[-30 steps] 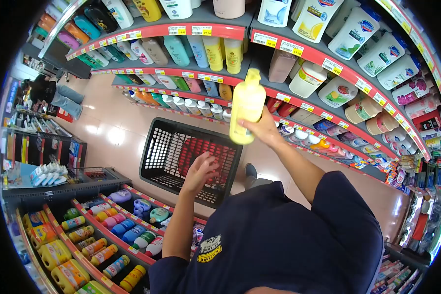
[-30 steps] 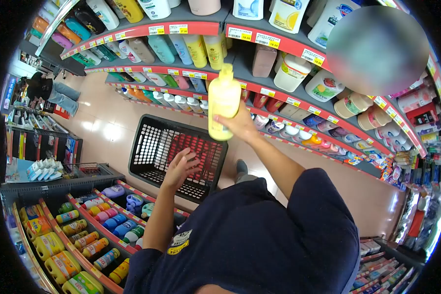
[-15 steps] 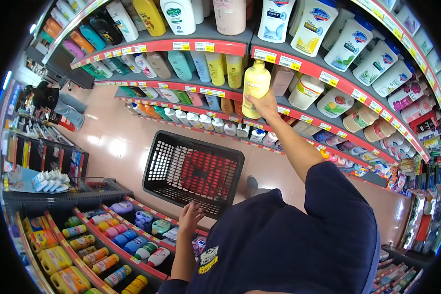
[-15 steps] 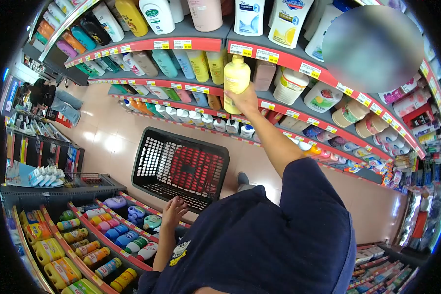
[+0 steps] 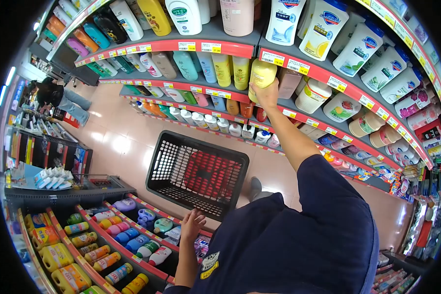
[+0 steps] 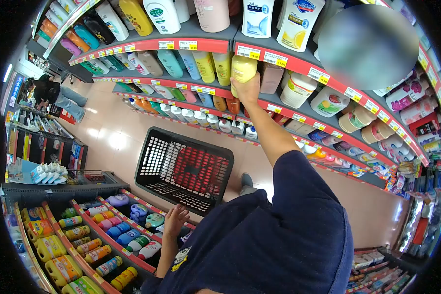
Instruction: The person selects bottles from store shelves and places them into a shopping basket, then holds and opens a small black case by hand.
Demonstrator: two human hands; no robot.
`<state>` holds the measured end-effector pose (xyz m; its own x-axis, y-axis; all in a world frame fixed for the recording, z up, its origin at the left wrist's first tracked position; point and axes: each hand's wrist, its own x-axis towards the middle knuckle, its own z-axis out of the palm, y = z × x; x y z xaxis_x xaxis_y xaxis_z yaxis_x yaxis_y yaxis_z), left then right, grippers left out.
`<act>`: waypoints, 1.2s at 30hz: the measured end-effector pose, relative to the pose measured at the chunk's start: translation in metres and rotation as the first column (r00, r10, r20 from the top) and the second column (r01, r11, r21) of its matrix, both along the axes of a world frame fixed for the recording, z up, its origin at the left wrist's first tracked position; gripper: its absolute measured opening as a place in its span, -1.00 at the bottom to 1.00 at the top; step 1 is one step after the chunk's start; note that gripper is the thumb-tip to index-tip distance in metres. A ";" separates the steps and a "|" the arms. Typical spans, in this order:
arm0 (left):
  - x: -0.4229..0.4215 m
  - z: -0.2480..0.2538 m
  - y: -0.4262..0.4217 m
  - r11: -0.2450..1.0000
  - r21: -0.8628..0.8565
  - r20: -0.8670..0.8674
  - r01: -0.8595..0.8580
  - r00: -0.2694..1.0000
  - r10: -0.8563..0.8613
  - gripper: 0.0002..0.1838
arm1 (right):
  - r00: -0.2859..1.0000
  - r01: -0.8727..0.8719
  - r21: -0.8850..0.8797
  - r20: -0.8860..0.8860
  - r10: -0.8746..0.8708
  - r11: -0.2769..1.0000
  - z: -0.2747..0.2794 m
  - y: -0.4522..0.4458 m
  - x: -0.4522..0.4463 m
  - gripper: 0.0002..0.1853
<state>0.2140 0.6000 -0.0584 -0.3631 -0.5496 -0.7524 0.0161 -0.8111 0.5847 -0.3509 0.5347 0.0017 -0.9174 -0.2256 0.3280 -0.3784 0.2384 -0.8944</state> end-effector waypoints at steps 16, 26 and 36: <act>0.006 0.022 0.017 0.996 0.031 0.093 -0.078 0.993 0.075 -0.66 | 1.000 -0.008 -0.033 0.011 0.009 0.999 -0.016 -0.021 -0.031 -0.23; -0.006 0.024 0.017 0.997 0.050 0.088 -0.055 0.995 0.050 -0.67 | 0.978 0.186 0.060 0.088 -0.191 0.981 -0.026 -0.036 -0.026 -0.19; -0.002 0.013 0.021 0.996 0.040 0.130 -0.074 0.989 0.068 -0.62 | 0.995 0.084 -0.024 0.054 -0.083 0.996 -0.029 -0.039 -0.047 -0.18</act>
